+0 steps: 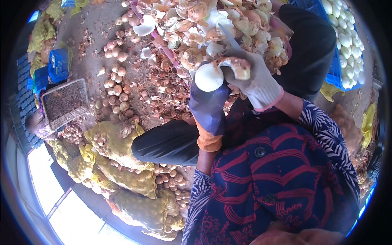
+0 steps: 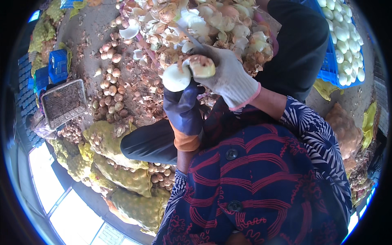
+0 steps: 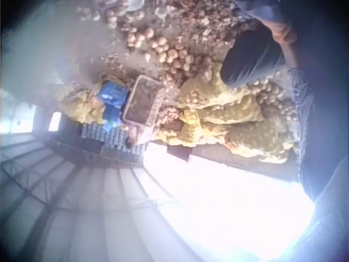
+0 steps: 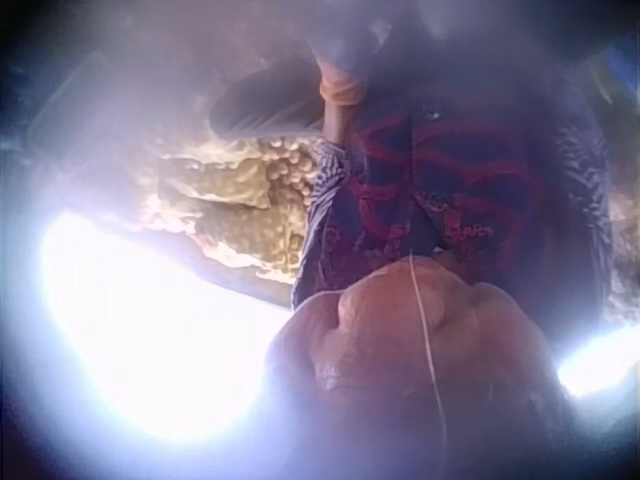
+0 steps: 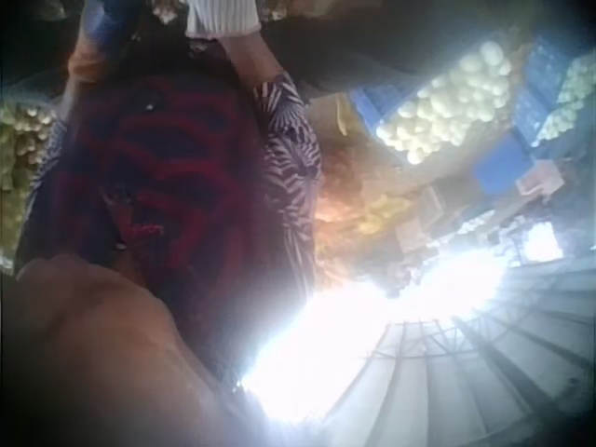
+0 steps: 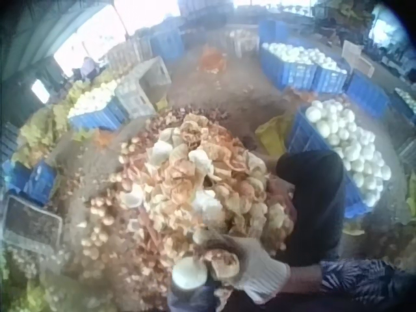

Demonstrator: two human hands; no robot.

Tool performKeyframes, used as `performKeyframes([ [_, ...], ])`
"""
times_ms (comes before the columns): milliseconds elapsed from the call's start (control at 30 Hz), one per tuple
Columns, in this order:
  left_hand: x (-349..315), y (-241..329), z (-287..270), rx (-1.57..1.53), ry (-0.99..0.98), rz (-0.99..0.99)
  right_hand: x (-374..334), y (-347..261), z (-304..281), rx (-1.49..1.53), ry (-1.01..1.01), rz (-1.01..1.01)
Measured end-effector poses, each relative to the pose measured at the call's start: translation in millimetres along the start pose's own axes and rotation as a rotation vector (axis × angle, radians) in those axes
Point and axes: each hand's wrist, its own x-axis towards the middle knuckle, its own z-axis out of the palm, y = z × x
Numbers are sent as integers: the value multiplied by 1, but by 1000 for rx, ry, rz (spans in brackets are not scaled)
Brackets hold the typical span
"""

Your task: The person sits on the floor and peels onions one by one using a small knife. They remove the outer layers and place the peeled onions into a blue crate while discarding the skins onto a pile on the floor.

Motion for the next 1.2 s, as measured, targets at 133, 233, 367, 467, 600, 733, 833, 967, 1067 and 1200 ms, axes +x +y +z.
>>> performKeyframes([
  [133,-4,12,7,-276,-68,-43,-2,0,-10,-200,62,-319],
  [233,-3,11,13,171,-67,88,-7,-3,-9,97,47,-49],
  [367,-19,-22,-27,700,-91,247,-3,-18,-16,6,19,-131],
  [467,-10,-21,-8,603,-77,308,8,-23,-24,-239,61,-446],
  [600,-5,7,9,-194,-153,-81,59,-36,-57,-486,119,-719],
  [733,3,-5,-8,-955,-157,-374,97,-77,-80,-819,135,-523],
  [833,2,1,-5,-954,0,-370,128,-56,-72,-996,-153,-387],
  [967,11,11,-8,-1027,-23,-328,111,-66,-80,-332,-487,-90],
  [1067,12,11,-15,-1124,-108,-296,89,-76,-87,468,-386,59],
  [1200,15,21,2,-1017,-157,-281,36,-111,-76,-747,-101,-377],
])
